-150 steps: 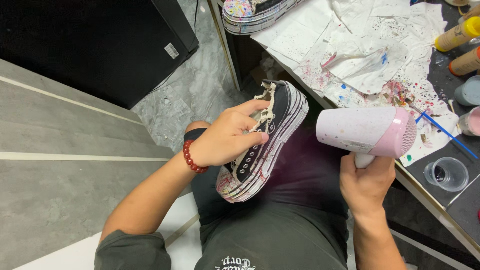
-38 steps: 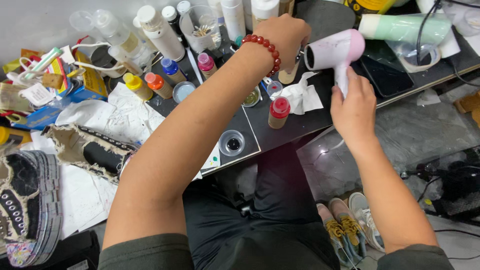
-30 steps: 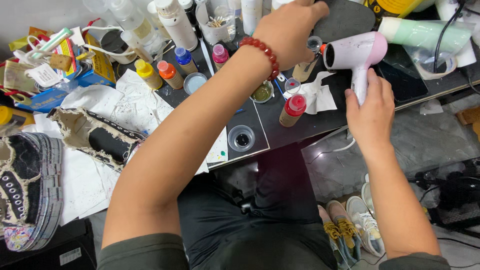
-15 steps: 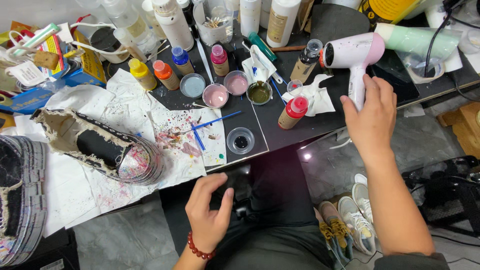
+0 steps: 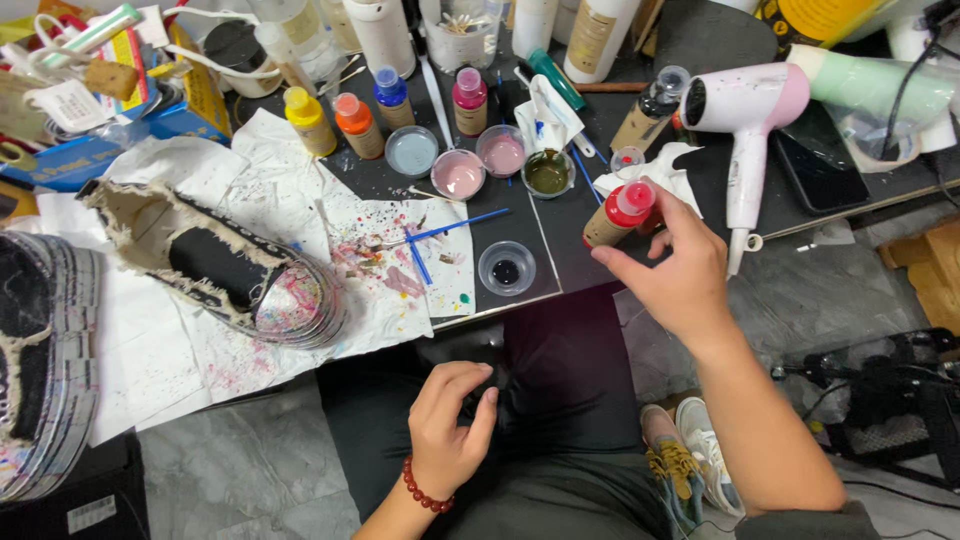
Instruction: The person applies black paint to a shoe with a brush, dries the paint with a hairdryer, and سپس mixes white liquid into a cup of red paint.
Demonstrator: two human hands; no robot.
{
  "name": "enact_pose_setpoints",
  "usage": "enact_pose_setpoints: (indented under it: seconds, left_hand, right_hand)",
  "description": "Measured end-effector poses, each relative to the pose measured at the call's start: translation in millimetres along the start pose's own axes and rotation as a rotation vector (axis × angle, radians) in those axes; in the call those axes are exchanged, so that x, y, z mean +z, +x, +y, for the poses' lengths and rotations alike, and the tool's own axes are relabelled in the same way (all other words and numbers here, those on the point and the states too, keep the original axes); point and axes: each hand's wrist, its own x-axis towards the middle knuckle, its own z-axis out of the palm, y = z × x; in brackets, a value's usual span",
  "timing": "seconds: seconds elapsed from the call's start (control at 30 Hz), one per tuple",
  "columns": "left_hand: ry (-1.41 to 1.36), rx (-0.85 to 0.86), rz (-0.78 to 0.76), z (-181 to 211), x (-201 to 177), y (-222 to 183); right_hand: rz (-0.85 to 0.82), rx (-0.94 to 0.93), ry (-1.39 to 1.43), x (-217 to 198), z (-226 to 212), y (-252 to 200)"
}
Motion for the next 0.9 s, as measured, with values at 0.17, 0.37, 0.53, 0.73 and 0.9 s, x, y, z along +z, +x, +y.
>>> enact_pose_setpoints:
  seconds: [0.17, 0.37, 0.53, 0.73, 0.9]
  left_hand:
    - [-0.060, 0.058, -0.306, -25.7, 47.5, -20.1]
    - [0.253, 0.224, -0.769, -124.6, 156.1, -18.5]
    - [0.020, -0.243, -0.518, -252.9, 179.3, -24.9]
    - [0.433, -0.714, -0.682, -265.3, 110.5, -55.0]
    - [0.345, -0.432, -0.379, -166.3, 13.8, -64.8]
  right_hand:
    - [0.032, 0.024, -0.066, 21.3, -5.1, 6.5]
    - [-0.012, -0.232, -0.083, 19.8, -13.9, -4.3]
    - [-0.086, -0.173, 0.083, 25.4, -7.8, -1.3]
    - [-0.082, 0.084, 0.473, 51.3, 17.8, 10.1]
    - [-0.086, 0.098, 0.457, 55.9, 18.2, 6.4]
